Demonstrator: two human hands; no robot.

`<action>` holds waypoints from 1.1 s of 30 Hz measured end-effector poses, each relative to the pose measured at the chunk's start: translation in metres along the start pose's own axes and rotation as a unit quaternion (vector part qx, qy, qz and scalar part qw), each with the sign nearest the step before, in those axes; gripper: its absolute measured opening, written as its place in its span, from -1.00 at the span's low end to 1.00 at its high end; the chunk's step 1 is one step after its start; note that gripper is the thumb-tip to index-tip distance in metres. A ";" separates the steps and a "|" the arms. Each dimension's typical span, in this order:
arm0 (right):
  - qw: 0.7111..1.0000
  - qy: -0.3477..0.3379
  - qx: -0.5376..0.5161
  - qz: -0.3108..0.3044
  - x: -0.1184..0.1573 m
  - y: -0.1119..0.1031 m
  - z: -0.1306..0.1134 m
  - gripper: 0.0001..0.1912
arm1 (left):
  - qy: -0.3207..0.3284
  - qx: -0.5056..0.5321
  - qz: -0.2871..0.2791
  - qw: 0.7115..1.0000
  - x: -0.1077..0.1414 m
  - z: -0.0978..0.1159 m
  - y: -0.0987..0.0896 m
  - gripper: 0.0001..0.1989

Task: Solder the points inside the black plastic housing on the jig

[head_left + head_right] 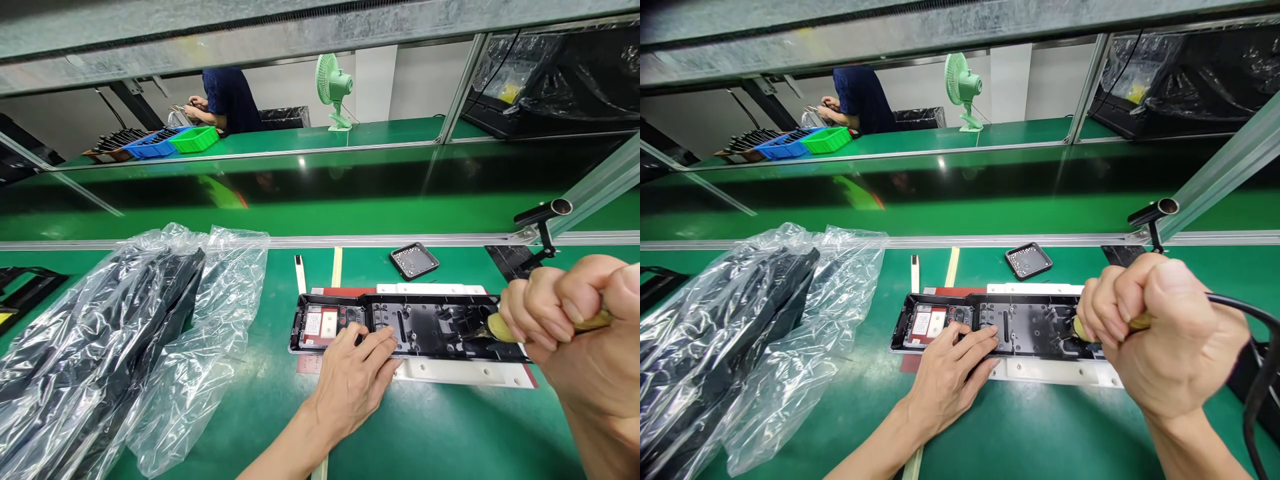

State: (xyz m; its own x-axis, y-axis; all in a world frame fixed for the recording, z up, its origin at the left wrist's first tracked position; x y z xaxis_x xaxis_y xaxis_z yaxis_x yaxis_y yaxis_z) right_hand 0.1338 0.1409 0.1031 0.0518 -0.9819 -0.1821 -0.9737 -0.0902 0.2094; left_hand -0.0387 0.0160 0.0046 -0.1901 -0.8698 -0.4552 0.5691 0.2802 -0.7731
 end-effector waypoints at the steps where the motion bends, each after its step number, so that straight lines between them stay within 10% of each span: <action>1: 1.000 0.002 0.001 0.001 0.000 0.000 0.000 -0.54 | 0.000 0.000 0.000 1.000 0.000 0.000 0.000 -0.74; 28: 0.998 -0.036 0.027 -0.043 0.004 0.012 -0.011 -0.60 | -0.007 0.010 -0.005 1.000 0.000 -0.002 0.000 -0.76; 33: 0.997 -0.070 0.035 0.029 -0.006 -0.001 -0.030 -0.55 | -0.007 0.011 -0.006 1.000 0.002 -0.002 0.000 -0.75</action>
State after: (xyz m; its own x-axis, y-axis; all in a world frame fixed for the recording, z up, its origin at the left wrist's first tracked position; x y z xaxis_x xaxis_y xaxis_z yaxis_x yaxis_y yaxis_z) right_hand 0.1407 0.1414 0.1328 -0.0310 -0.9521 -0.3042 -0.9874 -0.0181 0.1573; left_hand -0.0408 0.0154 0.0026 -0.1861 -0.8782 -0.4406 0.5850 0.2613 -0.7678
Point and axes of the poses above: each hand's wrist, its own x-axis away from the middle knuckle, its own y-axis out of the palm, z = x × y, the point moved 10 cm from there along -x, towards the middle knuckle, and after that the axes turned 6 degrees about x, right-handed, at the moved point
